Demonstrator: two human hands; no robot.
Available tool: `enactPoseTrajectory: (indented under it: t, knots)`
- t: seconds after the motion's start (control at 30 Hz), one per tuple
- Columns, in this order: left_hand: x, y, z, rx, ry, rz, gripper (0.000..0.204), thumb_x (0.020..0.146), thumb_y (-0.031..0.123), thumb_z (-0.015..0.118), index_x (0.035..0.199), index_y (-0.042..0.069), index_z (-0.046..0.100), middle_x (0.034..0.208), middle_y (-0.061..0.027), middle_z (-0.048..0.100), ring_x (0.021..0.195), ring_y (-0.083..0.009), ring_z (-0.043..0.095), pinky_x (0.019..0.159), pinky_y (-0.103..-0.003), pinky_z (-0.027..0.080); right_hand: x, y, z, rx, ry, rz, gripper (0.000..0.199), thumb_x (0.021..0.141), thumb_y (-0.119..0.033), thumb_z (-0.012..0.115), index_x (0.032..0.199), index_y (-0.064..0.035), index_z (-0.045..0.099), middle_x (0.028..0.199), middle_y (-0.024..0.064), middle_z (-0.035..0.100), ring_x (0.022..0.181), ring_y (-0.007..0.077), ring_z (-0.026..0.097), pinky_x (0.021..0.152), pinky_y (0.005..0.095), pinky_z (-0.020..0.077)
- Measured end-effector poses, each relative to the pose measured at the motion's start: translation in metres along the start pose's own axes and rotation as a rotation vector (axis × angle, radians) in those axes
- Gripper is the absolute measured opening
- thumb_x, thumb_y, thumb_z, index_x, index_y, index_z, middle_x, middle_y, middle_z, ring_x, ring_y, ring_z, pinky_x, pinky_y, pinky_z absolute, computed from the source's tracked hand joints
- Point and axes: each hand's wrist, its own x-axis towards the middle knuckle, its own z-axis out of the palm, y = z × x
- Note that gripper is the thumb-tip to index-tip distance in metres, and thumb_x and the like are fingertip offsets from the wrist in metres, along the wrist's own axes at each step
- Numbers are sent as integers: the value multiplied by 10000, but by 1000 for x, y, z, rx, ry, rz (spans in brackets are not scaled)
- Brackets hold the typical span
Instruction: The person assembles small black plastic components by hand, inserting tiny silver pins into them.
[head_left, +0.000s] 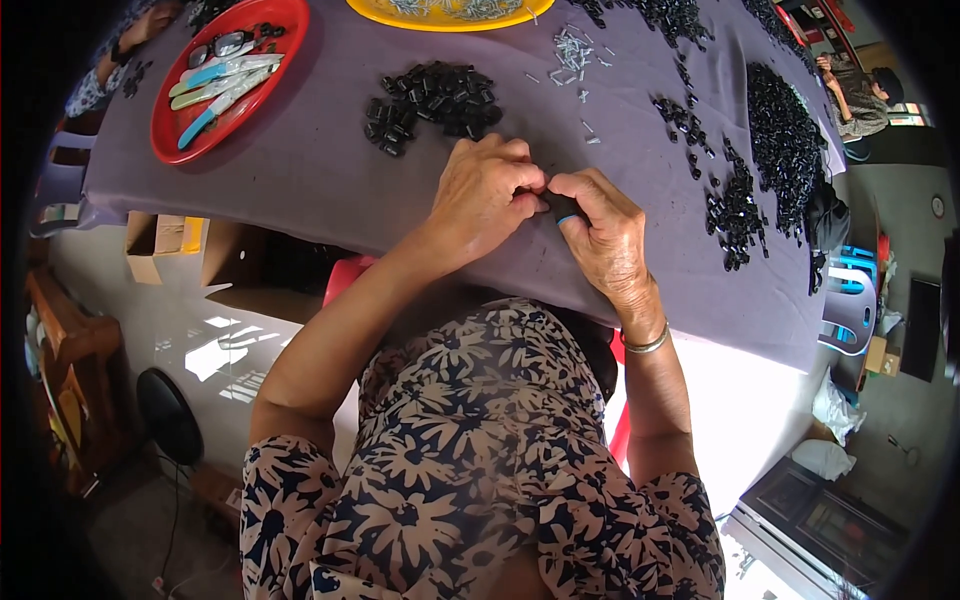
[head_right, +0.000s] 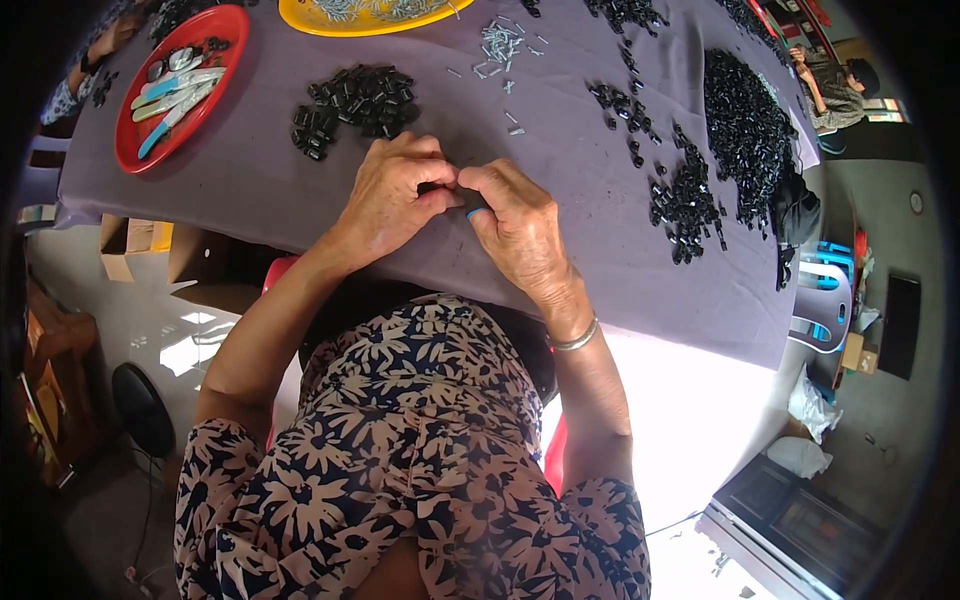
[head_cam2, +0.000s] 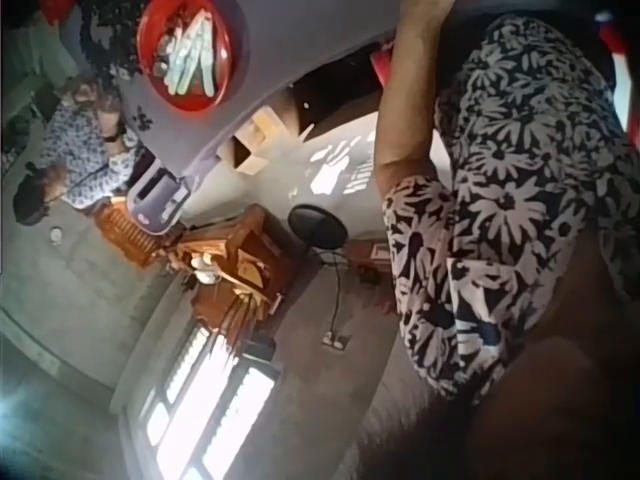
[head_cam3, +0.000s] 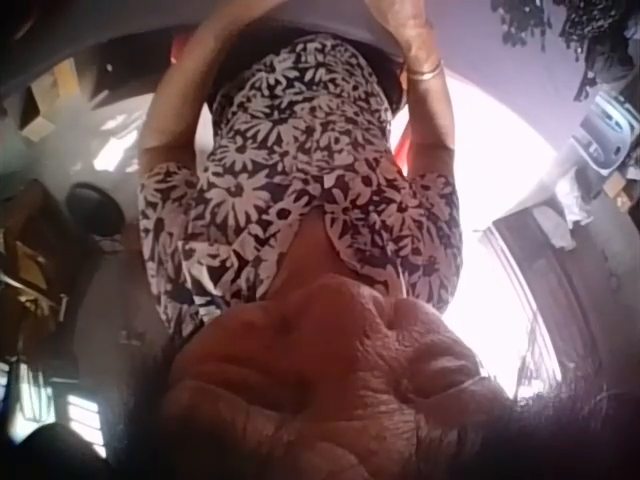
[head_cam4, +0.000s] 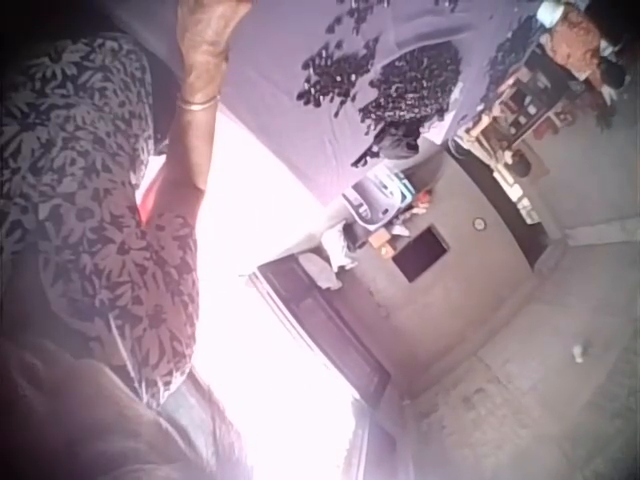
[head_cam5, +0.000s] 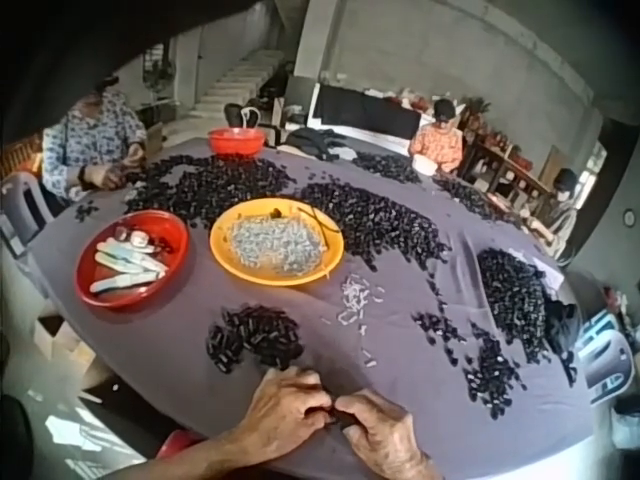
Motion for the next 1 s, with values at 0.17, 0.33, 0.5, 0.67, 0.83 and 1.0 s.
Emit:
enactPoseTrajectory:
  t: [0.17,0.33,0.5,0.67,0.83,1.0]
  knots:
    - [-3,-1,3,-2,6,17,114,712,111,763,766,82,667,814,-1,596,829,-206,546,782,-363,375,0,-4,-2,-42,-45,-36,399,652,145,555,996,-38,645,891,101,641,782,294,647,687,353,528]
    - [2,-4,2,23,16,37,92,687,94,724,758,86,667,785,-9,578,820,-222,546,764,-374,379,7,-5,-1,-73,-63,-74,379,655,129,561,989,-30,641,893,112,628,768,318,632,677,369,523]
    - [9,-6,-12,53,24,107,126,670,129,734,777,96,676,801,-31,589,830,-260,561,714,-414,401,18,-13,-6,-30,-72,-87,342,674,120,545,975,-19,627,893,136,624,796,342,628,695,385,519]
    - [7,-1,-4,-83,76,68,395,672,137,720,1049,57,634,936,-123,634,884,-332,605,756,-448,453,17,-11,-3,22,-84,-16,284,676,119,561,927,0,619,873,148,625,803,356,631,711,381,519]
    - [-3,9,7,-149,73,28,376,716,93,722,1074,46,617,891,-102,648,843,-306,628,756,-419,467,10,-12,-12,191,-125,210,201,753,94,616,907,-26,662,869,119,672,770,272,682,697,353,531]
    - [-7,14,5,-194,98,-16,480,692,88,770,1149,49,628,894,-103,677,834,-290,655,769,-397,500,7,7,-5,347,-141,329,156,801,61,602,921,8,685,855,99,706,752,166,674,694,309,534]
